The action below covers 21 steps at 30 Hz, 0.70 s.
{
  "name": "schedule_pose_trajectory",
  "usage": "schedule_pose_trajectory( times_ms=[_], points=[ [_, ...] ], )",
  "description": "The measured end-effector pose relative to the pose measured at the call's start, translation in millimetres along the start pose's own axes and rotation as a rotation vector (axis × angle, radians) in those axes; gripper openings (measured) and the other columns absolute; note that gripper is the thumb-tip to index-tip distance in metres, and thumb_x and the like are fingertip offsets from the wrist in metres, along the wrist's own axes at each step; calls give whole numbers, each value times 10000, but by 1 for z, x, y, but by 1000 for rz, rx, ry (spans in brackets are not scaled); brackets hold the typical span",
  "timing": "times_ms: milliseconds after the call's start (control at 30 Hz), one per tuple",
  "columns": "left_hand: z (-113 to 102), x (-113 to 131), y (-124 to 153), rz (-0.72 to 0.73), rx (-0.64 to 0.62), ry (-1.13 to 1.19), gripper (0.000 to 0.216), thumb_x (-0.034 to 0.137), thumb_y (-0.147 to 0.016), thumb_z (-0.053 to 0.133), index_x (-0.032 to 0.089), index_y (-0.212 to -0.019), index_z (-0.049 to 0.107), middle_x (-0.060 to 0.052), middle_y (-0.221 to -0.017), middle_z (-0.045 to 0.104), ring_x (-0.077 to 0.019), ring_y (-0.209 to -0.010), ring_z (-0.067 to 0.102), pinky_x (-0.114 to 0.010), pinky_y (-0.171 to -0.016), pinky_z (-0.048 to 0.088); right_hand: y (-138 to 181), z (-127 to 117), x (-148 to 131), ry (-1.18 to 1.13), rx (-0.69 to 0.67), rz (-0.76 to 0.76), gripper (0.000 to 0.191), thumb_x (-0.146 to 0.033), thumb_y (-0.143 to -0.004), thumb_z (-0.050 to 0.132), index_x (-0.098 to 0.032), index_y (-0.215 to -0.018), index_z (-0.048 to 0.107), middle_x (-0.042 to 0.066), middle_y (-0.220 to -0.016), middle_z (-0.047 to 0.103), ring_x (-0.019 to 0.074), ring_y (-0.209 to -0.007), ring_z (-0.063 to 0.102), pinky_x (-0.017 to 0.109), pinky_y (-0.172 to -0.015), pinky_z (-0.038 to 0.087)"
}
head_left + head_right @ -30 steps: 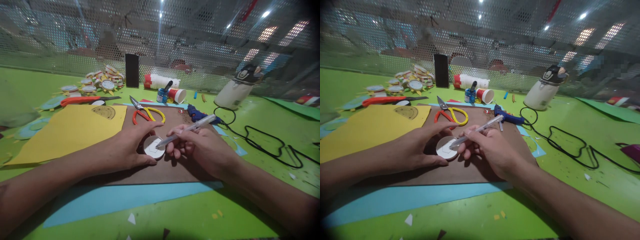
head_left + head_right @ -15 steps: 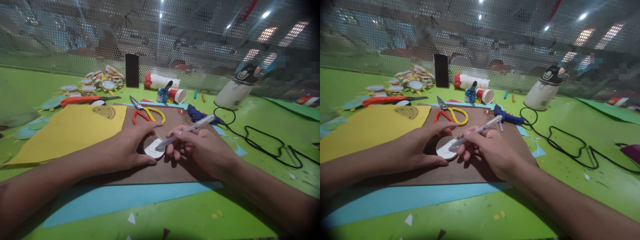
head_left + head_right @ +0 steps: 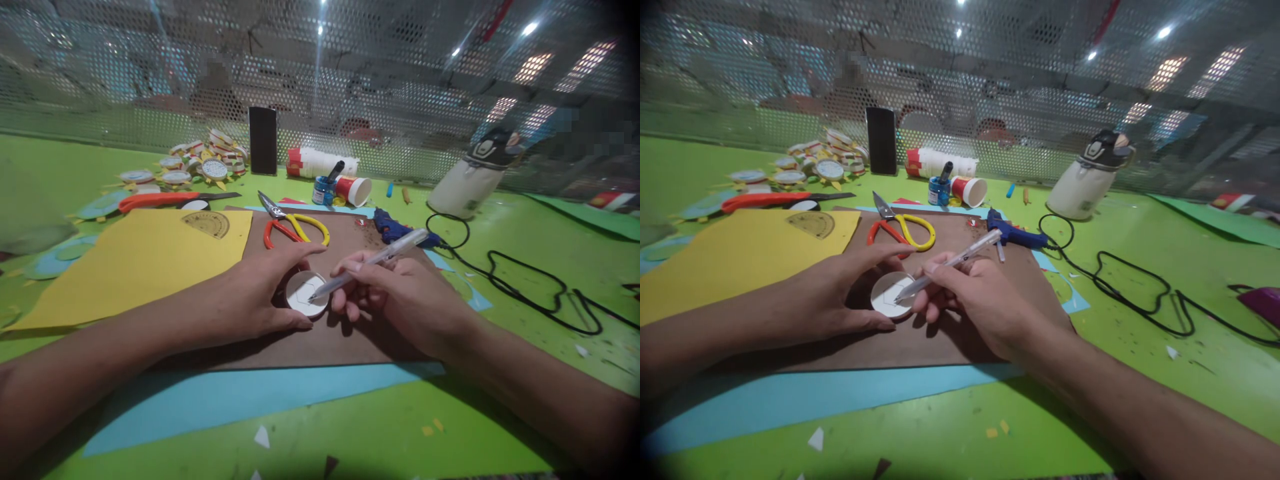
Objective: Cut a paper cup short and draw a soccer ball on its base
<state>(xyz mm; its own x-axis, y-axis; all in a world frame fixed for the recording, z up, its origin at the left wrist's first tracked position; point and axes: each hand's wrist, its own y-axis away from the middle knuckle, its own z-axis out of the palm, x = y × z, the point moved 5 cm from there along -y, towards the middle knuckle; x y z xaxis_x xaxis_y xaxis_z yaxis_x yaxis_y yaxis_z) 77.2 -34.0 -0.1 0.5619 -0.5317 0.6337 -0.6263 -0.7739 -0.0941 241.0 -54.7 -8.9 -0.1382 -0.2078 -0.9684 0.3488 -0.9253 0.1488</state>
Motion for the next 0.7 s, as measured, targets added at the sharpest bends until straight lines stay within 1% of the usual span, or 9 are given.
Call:
schedule_pose_trajectory(
  times_ms=[200, 400, 700],
  points=[
    [0, -1, 0, 14, 11, -5, 770, 363, -709, 749, 271, -1396, 414, -78, -1320, 583, -279, -1153, 577, -417, -985, 455, 0, 2, -1, 6, 0, -8, 190, -323, -828, 656, -144, -764, 643, 67, -670, 695, 133, -542, 600, 282, -561, 541],
    [0, -3, 1, 11, 6, -11, 790, 385, -718, 739, 281, -1416, 384, -76, -1342, 560, -280, -1184, 552, -426, -1003, 442, -1, 1, -1, -5, -15, -15, 191, -332, -827, 664, -146, -787, 644, 64, -675, 698, 131, -544, 601, 279, -562, 543],
    [1, -1, 1, 3, -4, -8, 778, 378, -725, 733, 276, -1415, 387, -76, -1319, 572, -274, -1164, 559, -418, -992, 449, -2, 2, -1, 8, -20, -24, 170, -293, -859, 616, -140, -788, 637, 71, -677, 695, 137, -548, 604, 291, -569, 542]
  ],
)
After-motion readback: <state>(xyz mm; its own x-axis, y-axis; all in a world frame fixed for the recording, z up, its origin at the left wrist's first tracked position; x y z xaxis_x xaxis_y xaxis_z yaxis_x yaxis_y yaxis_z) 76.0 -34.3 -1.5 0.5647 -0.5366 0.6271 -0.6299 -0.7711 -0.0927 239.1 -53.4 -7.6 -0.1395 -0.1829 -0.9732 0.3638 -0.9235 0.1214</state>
